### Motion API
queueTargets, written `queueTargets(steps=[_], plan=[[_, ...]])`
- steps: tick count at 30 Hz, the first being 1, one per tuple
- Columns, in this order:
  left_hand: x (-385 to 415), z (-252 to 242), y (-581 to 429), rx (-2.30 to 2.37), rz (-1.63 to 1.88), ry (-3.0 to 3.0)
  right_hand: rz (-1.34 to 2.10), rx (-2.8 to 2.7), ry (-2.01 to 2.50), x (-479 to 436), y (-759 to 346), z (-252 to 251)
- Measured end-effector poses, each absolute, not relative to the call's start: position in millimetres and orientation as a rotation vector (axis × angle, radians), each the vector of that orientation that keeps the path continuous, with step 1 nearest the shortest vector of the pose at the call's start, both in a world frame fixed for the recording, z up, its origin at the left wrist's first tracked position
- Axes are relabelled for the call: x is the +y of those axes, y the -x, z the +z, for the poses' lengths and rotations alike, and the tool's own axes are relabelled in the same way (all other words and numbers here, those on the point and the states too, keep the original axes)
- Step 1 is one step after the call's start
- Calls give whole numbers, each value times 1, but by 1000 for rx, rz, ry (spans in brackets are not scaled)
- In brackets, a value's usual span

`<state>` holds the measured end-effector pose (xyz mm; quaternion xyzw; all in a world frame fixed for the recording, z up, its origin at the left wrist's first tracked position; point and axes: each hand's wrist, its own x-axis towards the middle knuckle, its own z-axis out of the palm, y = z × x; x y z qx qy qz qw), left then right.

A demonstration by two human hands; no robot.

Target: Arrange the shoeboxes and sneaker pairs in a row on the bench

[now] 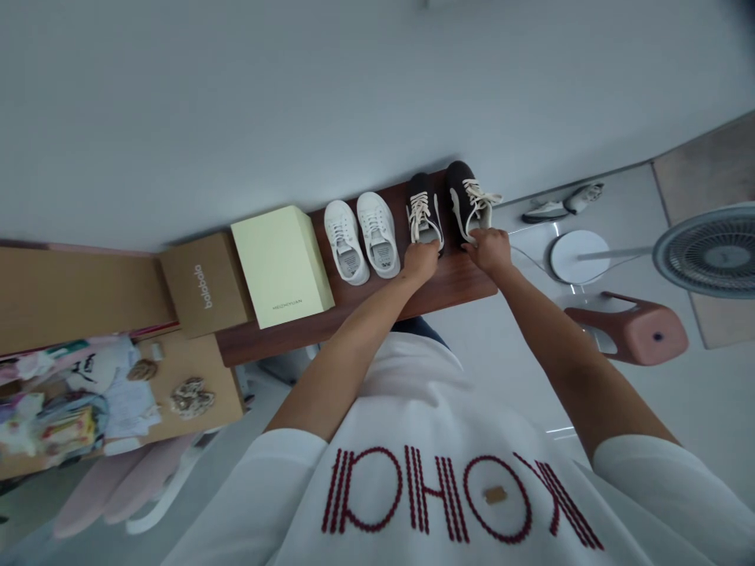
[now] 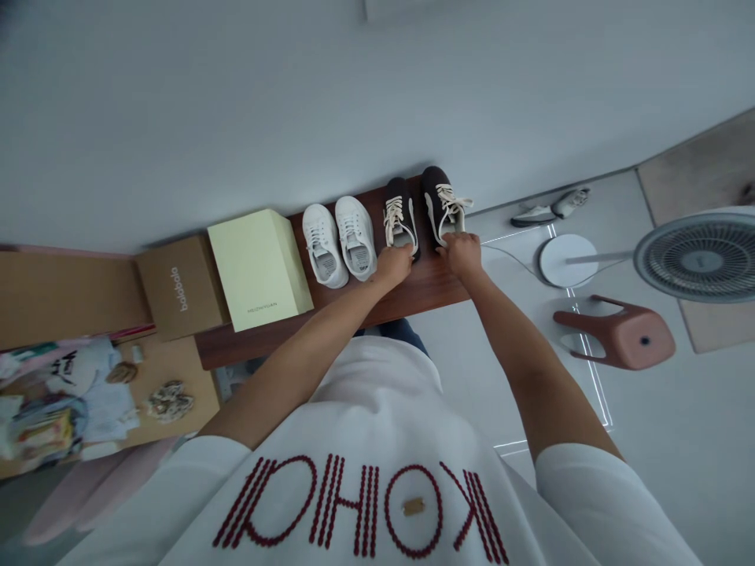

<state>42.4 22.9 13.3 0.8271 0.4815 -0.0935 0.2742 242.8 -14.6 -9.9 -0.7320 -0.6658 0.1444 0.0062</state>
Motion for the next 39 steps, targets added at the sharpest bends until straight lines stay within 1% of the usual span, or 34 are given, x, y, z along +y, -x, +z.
queueTargets(steps=[7,25,33,39], plan=[[24,15,-60,1348,-247,-2224,394,-2185,2298,-11,-229,-17],[23,9,-77,1351,-258,-2171,430,-2176,2345,0,-215,-30],[23,29,-65,1284,-180,-2291,317,-2067,2311,-5,-209,-8],[15,51,-4,1386,-45,-2201,245,-1965,2271,-18,-196,19]])
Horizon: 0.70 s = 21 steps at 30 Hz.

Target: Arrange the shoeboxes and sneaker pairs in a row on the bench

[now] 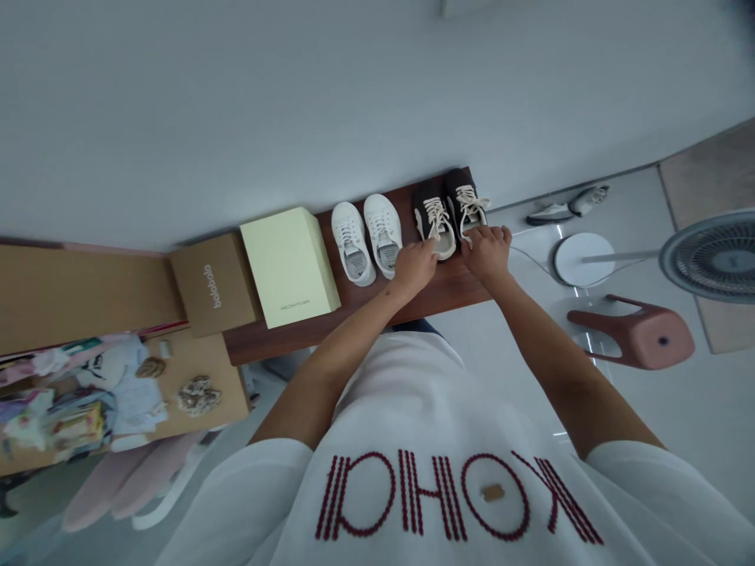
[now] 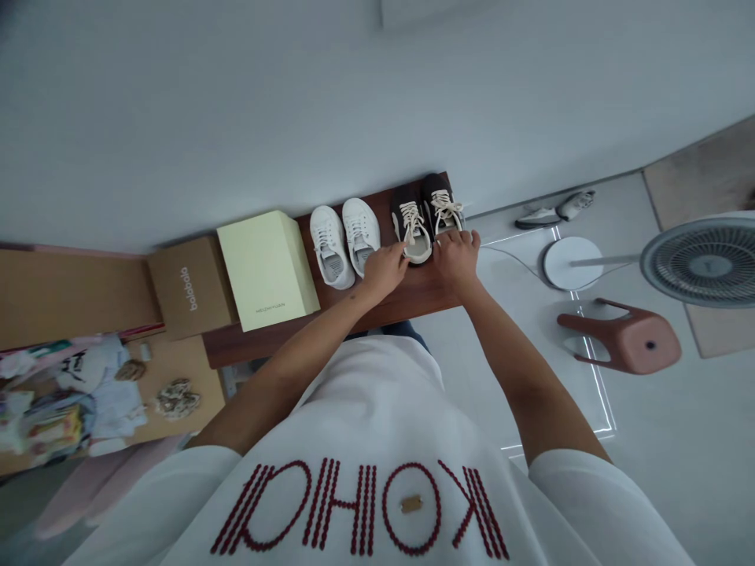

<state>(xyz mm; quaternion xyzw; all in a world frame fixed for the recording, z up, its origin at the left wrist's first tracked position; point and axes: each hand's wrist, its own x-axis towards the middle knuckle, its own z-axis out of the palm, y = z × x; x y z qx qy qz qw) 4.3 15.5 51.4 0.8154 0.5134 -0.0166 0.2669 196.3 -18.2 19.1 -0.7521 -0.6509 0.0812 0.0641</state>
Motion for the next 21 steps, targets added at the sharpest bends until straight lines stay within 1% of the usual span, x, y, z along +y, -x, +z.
queueTargets(steps=[4,8,12,16,19,21], plan=[[-9,59,72,1595,19,-1956,252,-1968,2227,-27,-175,33],[-51,58,151,1819,125,-1675,331,-2020,2158,-33,-142,41],[-93,54,213,1952,262,-1467,411,-2055,2129,-38,-97,46],[-118,51,263,2014,361,-1349,466,-2066,2109,-43,-45,46],[-123,48,298,2014,402,-1340,572,-2022,2056,-46,-2,42],[-120,42,318,2058,481,-1310,728,-1948,2001,-47,30,35]])
